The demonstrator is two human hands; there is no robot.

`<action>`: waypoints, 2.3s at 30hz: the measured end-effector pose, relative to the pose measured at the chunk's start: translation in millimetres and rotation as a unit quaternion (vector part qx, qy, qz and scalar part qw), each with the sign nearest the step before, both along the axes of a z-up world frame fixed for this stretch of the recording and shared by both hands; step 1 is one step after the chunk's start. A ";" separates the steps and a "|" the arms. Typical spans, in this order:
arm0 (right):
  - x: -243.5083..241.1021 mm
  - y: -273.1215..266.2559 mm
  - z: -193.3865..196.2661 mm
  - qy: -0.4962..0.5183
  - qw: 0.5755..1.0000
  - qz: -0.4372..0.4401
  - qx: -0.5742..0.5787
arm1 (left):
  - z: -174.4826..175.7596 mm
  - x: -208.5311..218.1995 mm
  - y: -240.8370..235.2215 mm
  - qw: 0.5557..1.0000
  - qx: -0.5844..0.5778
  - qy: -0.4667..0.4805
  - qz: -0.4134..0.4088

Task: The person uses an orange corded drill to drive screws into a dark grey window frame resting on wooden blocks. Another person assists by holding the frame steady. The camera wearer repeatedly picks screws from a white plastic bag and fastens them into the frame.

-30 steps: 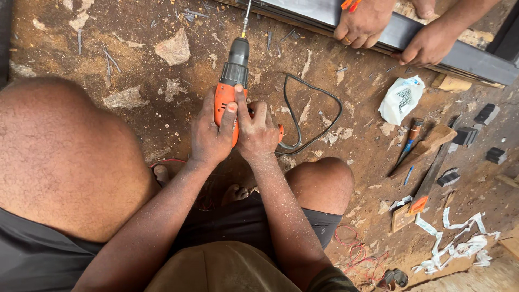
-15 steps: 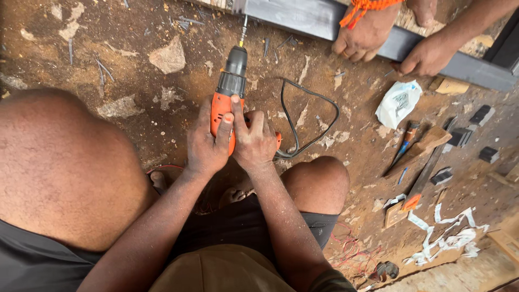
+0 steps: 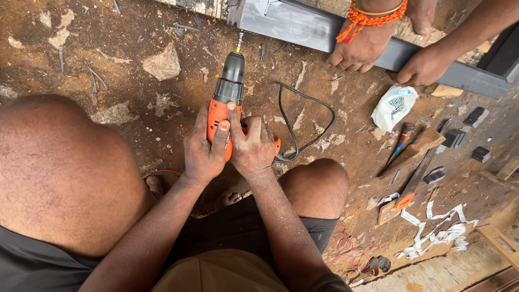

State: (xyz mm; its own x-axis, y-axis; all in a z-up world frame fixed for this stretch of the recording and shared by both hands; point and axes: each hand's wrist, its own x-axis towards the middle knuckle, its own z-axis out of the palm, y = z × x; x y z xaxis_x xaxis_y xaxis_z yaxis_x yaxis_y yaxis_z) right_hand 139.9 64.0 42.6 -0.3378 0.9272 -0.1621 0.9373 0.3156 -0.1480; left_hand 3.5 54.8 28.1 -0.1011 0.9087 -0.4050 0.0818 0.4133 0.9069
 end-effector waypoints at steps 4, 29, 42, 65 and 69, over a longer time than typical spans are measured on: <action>-0.4 -0.8 -5.5 -0.006 1.000 0.002 0.005 | -2.6 -2.7 2.5 1.000 0.004 -0.006 -0.005; -3.4 19.0 34.7 -0.107 0.991 0.050 0.059 | -27.7 20.4 6.7 0.993 -0.052 -0.065 0.080; -7.6 9.8 18.9 -0.027 0.996 0.034 0.073 | -53.7 13.4 7.9 0.993 -0.078 -0.069 0.061; -6.3 2.7 6.7 -0.095 0.995 0.019 0.005 | -43.4 7.6 3.5 0.984 -0.129 -0.117 0.046; -0.3 -9.1 0.9 -0.071 0.995 0.028 0.070 | -44.4 14.3 -7.7 0.985 -0.140 -0.097 0.038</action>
